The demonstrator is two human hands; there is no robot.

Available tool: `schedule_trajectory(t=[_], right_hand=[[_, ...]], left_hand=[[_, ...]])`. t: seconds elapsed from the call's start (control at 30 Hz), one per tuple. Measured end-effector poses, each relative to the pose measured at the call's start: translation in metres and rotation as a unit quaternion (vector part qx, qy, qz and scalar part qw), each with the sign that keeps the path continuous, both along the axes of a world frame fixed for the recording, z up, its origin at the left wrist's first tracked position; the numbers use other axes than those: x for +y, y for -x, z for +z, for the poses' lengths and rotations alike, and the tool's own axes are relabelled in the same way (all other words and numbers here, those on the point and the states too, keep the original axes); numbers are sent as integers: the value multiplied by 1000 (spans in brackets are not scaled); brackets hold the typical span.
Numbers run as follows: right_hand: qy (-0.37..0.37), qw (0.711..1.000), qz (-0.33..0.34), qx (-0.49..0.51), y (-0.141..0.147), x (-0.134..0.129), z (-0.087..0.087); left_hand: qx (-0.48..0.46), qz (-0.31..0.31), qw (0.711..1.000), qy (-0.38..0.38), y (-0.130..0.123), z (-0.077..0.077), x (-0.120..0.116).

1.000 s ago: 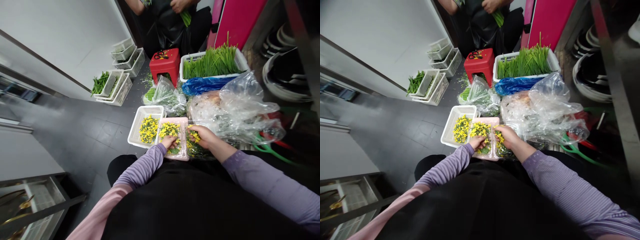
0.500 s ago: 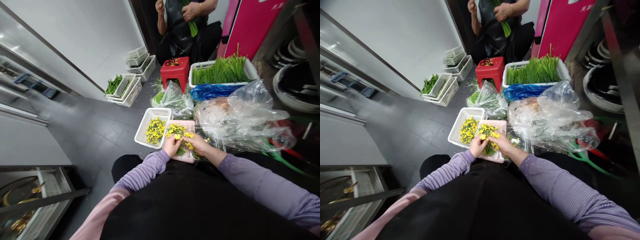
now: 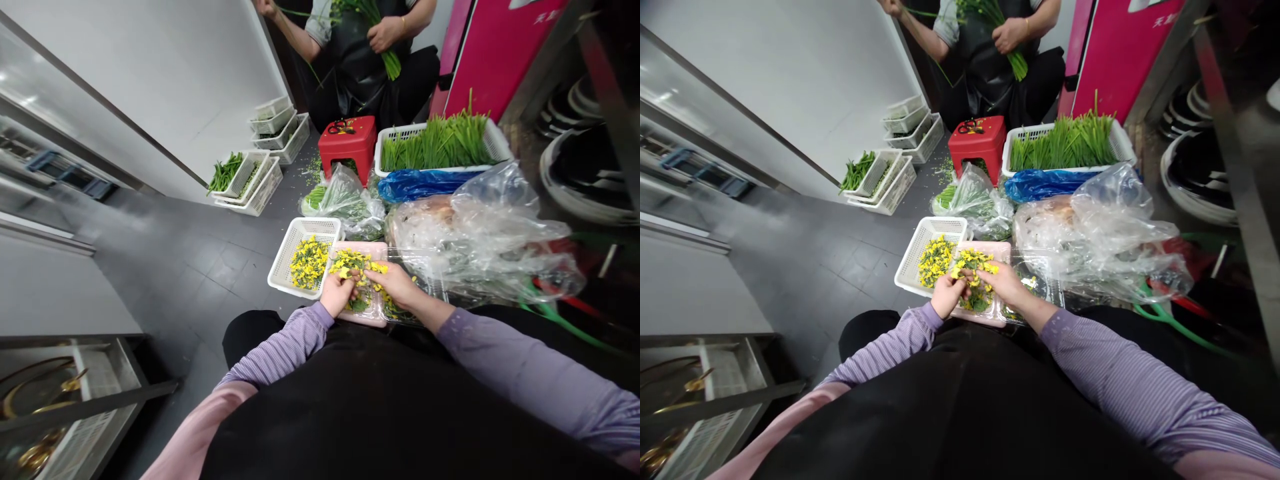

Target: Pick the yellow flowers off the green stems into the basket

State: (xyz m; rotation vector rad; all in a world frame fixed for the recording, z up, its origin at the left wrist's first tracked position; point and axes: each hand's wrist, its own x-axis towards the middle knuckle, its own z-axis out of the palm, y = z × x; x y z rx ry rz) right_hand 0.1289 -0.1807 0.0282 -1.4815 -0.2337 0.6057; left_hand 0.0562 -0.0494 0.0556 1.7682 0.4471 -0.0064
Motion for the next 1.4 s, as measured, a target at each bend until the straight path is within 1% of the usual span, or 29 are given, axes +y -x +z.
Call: schedule_trajectory(t=[0.07, 0.1, 0.17, 0.23, 0.3, 0.43, 0.47, 0.53, 0.67, 0.73, 0.77, 0.83, 0.87, 0.9, 0.93, 0.97, 1.0, 1.07, 1.1, 1.17, 1.23, 1.3, 1.37, 1.4], right_hand=[[21, 1000, 18, -14, -2, -2, -1], [33, 999, 31, -22, -2, -3, -2], [57, 996, 59, -41, -2, -4, -3], [75, 992, 88, -59, -1, -5, -4], [74, 991, 99, -51, 0, -5, -6], [30, 997, 70, 28, 1, -4, -4], [28, 997, 62, 37, 0, -4, -2], [48, 997, 56, 18, -2, -5, 2], [119, 987, 65, -86, -5, -8, 7], [109, 989, 74, -72, -4, -7, 6], [85, 992, 78, -43, -4, -7, 6], [27, 996, 79, 16, -3, -7, 4], [16, 996, 78, 27, -3, -7, 4], [30, 996, 78, 18, -3, -7, 4], [67, 995, 78, -10, -3, -8, 5], [118, 988, 80, -52, -4, -8, 6], [173, 976, 84, -100, -5, -8, 8], [258, 942, 96, -193, -6, -8, 10], [283, 925, 103, -230, -6, -8, 11], [309, 901, 112, -284, -5, -7, 10], [321, 884, 119, -319, -4, -7, 8], [322, 874, 123, -343, -3, -7, 5], [320, 870, 124, -353, -3, -8, 5], [319, 872, 126, -350, -3, -8, 5]], left_hand=[[12, 37, 994, 106, -1, 1, 2], [7, 43, 989, 142, -1, 2, 2], [1, 32, 981, 190, -3, 2, 1], [-1, 27, 976, 215, -6, 0, -3], [-5, 46, 974, 222, -9, -4, -9], [-3, 95, 971, 220, -13, -7, -11], [-3, 102, 971, 216, -14, -6, -9], [-5, 100, 975, 198, -13, -2, -5], [11, 30, 989, 144, -10, 8, -1], [20, 10, 990, 136, -9, 10, -1], [21, 13, 990, 137, -9, 10, 0], [18, 37, 989, 140, -9, 10, 3], [16, 53, 989, 134, -10, 9, 5], [13, 63, 990, 122, -10, 9, 8], [12, 63, 993, 100, -9, 10, 10], [10, 49, 996, 67, -9, 10, 11], [5, 23, 999, 27, -9, 10, 11], [-15, -43, 997, -58, -9, 11, 8], [-24, -67, 993, -94, -9, 10, 6], [-28, -83, 986, -139, -10, 8, 0], [-13, -77, 985, -153, -11, 6, -5], [-4, -68, 987, -147, -12, 5, -8], [6, -55, 991, -120, -12, 6, -8], [20, -46, 994, -94, -11, 6, -7]])
